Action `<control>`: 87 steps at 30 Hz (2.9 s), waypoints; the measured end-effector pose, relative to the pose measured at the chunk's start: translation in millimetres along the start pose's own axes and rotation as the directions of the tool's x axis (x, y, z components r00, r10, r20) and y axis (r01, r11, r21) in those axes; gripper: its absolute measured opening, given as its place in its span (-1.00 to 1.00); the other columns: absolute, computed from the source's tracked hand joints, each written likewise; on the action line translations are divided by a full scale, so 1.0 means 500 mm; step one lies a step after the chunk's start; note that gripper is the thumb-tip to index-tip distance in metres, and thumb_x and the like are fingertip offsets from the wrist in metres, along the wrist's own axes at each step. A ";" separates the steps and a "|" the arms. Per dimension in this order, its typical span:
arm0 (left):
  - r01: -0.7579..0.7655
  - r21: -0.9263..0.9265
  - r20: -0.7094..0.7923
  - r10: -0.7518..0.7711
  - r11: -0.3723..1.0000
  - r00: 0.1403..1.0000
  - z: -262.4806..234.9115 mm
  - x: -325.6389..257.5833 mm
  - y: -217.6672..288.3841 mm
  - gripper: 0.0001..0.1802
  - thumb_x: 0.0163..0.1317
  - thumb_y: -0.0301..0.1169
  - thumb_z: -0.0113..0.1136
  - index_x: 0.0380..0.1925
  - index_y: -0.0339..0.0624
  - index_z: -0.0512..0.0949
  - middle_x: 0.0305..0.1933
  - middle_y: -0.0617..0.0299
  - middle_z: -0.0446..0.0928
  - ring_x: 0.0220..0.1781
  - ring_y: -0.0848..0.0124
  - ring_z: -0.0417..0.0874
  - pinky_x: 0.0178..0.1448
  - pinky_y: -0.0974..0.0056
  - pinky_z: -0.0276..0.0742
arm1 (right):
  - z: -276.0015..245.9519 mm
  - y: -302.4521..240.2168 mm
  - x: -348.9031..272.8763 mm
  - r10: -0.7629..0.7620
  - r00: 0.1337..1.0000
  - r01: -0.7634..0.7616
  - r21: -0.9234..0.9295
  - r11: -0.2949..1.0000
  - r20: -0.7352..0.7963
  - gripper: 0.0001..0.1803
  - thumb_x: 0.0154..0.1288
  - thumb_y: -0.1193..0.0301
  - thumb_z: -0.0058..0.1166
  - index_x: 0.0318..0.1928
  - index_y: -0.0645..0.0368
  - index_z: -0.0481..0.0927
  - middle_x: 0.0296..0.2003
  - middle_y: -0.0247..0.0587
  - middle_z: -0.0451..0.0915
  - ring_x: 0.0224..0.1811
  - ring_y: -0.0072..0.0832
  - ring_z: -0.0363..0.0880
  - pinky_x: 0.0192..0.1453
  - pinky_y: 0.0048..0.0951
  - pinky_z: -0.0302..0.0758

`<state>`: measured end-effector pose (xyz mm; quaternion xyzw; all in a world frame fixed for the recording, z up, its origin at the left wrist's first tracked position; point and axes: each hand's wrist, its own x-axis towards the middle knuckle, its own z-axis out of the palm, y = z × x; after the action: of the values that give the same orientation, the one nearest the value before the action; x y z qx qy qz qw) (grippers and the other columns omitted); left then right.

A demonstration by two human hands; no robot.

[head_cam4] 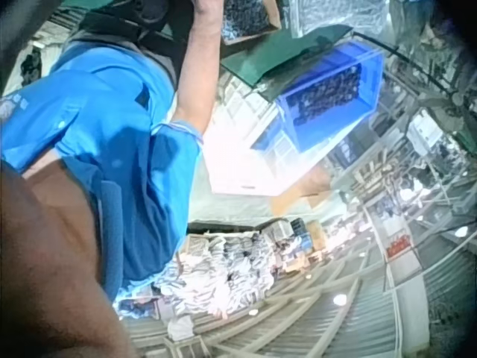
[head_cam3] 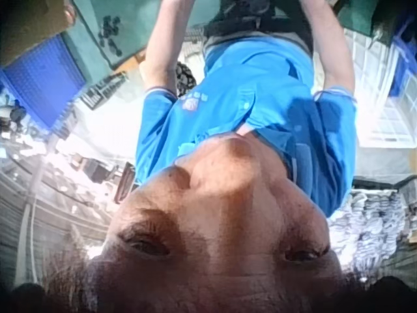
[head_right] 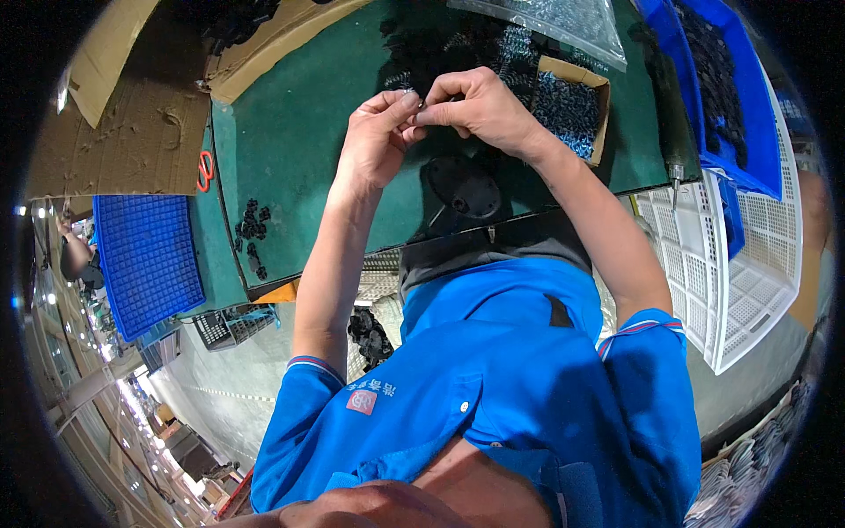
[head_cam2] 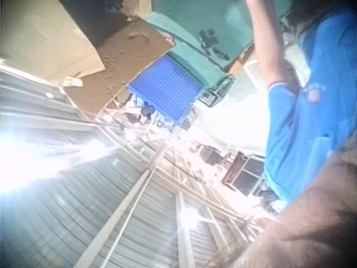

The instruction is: The person assembles black speaker components on a green workbench. They insert metal springs into the speaker housing, place small black plastic parts, and use a power drill to fasten screws. The person repeats this process for multiple units, placing finished components into a cardboard box.

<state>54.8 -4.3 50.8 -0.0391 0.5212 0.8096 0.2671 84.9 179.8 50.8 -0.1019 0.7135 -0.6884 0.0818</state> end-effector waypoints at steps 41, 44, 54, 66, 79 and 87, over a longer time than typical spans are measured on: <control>-0.418 0.622 0.222 0.363 0.661 0.905 0.043 -0.030 -0.075 -0.84 0.10 -0.56 0.40 -0.29 -0.28 0.67 -0.34 0.29 0.58 -0.33 0.58 0.60 -0.22 0.45 0.52 | -0.065 0.008 -0.156 0.121 0.962 -0.101 0.095 0.990 -0.244 -0.75 0.30 0.54 0.03 -0.03 0.31 0.41 -0.21 -0.18 0.54 -0.29 -0.50 0.65 -0.42 -0.58 0.51; -0.514 0.765 0.401 0.337 0.389 0.852 0.059 -0.018 -0.106 -0.79 0.00 -0.51 0.45 -0.31 -0.18 0.67 -0.30 0.17 0.59 -0.30 0.31 0.65 -0.21 0.29 0.55 | -0.058 0.026 -0.203 0.046 0.968 -0.008 0.151 0.989 -0.245 -0.73 0.35 0.63 0.06 0.04 0.33 0.44 -0.16 -0.20 0.57 -0.24 -0.53 0.67 -0.38 -0.65 0.56; -0.369 0.897 0.288 0.315 0.241 0.904 0.053 -0.052 -0.117 -0.79 0.01 -0.45 0.41 -0.30 -0.14 0.66 -0.25 0.18 0.58 -0.25 0.19 0.65 -0.17 0.18 0.55 | -0.032 0.043 -0.213 -0.253 0.901 0.126 -0.345 0.930 -0.353 -0.74 0.15 0.57 0.28 -0.11 0.24 0.66 -0.29 -0.35 0.56 -0.39 -0.69 0.51 -0.33 -0.60 0.45; -0.356 0.914 0.267 0.370 0.197 0.890 0.054 -0.052 -0.128 -0.83 -0.01 -0.43 0.39 -0.36 -0.12 0.64 -0.30 0.17 0.57 -0.24 0.14 0.64 -0.21 0.10 0.53 | 0.008 0.041 -0.188 0.101 0.939 -0.094 0.038 0.995 -0.329 -0.68 0.25 0.64 0.17 0.03 0.24 0.60 -0.24 -0.38 0.58 -0.30 -0.66 0.63 -0.29 -0.65 0.58; -0.352 0.914 0.251 0.403 0.200 0.880 0.058 -0.050 -0.130 -0.88 -0.02 -0.47 0.35 -0.42 -0.11 0.64 -0.35 0.17 0.56 -0.27 0.12 0.64 -0.23 0.08 0.53 | 0.035 -0.002 -0.160 -0.049 0.925 -0.196 -0.582 0.789 -0.377 -0.80 0.08 0.42 0.27 -0.31 0.27 0.60 -0.44 -0.12 0.59 -0.46 -0.24 0.59 -0.33 -0.27 0.50; -0.209 0.811 0.149 0.153 0.546 0.977 0.048 -0.046 -0.106 -0.48 0.06 -0.60 0.30 0.10 -0.19 0.49 -0.14 0.09 0.61 -0.12 0.28 0.70 -0.03 0.25 0.62 | 0.050 0.034 -0.143 -0.057 0.913 -0.226 -0.616 0.755 -0.405 -0.75 0.09 0.34 0.30 -0.34 0.27 0.61 -0.49 -0.03 0.62 -0.39 -0.11 0.65 -0.28 -0.15 0.53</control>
<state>105.0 24.1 26.0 0.1681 0.8304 0.4978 0.1852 160.0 174.7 31.3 0.0517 0.9126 -0.3988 -0.0745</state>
